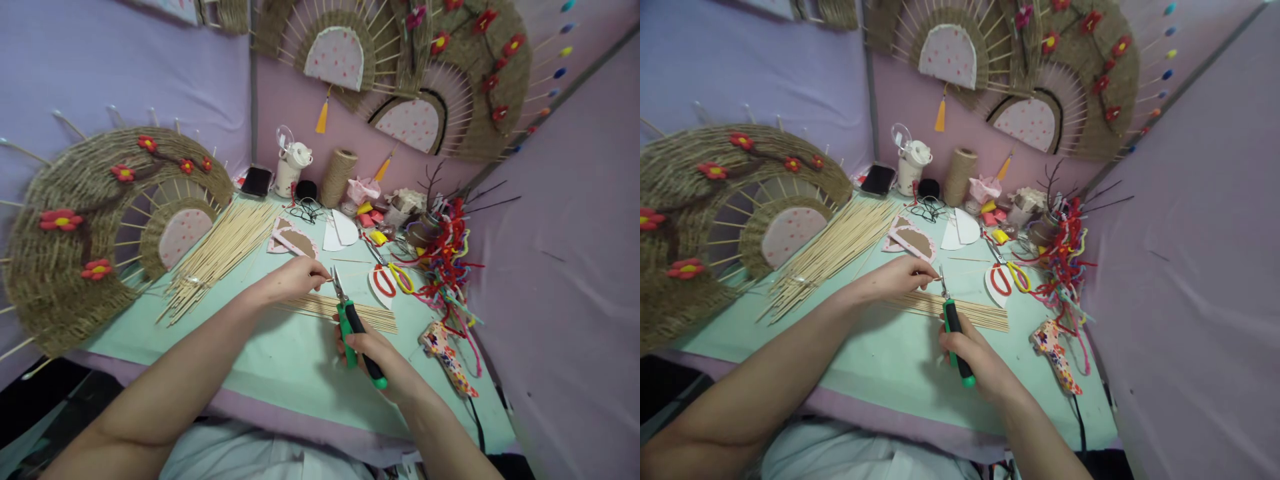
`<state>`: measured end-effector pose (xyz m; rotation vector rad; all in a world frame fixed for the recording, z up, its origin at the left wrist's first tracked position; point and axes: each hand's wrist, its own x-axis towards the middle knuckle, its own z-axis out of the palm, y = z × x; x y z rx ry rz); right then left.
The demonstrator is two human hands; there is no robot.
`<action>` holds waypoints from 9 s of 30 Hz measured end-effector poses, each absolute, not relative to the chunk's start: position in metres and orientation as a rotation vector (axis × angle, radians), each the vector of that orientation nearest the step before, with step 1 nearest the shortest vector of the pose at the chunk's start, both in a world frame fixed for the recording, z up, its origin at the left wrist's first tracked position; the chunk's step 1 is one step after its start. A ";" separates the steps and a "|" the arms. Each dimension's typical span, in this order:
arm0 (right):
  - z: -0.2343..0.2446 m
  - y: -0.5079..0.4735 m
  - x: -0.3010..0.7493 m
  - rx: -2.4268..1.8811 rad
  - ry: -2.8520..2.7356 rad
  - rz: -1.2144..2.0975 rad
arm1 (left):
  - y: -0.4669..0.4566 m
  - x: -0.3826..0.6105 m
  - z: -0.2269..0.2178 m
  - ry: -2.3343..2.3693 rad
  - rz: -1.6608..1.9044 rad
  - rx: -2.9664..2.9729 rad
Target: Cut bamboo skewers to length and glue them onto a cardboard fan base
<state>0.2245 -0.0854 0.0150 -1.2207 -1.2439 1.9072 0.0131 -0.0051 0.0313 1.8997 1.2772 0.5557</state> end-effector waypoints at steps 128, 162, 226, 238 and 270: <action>0.031 -0.013 0.279 -0.860 -0.944 1.572 | 0.062 0.078 0.019 1.647 0.030 2.717; 0.028 -0.016 0.271 -0.869 -0.951 1.699 | 0.002 0.073 -0.008 1.478 0.137 2.537; 0.011 -0.093 0.231 -1.198 -1.217 1.855 | -0.013 0.043 0.042 1.385 0.593 2.108; 0.010 -0.089 0.230 -1.224 -1.234 1.882 | -0.012 0.043 0.036 1.388 0.618 2.125; 0.025 -0.034 0.229 -1.192 -0.972 2.128 | 0.019 0.023 0.011 1.681 0.525 2.172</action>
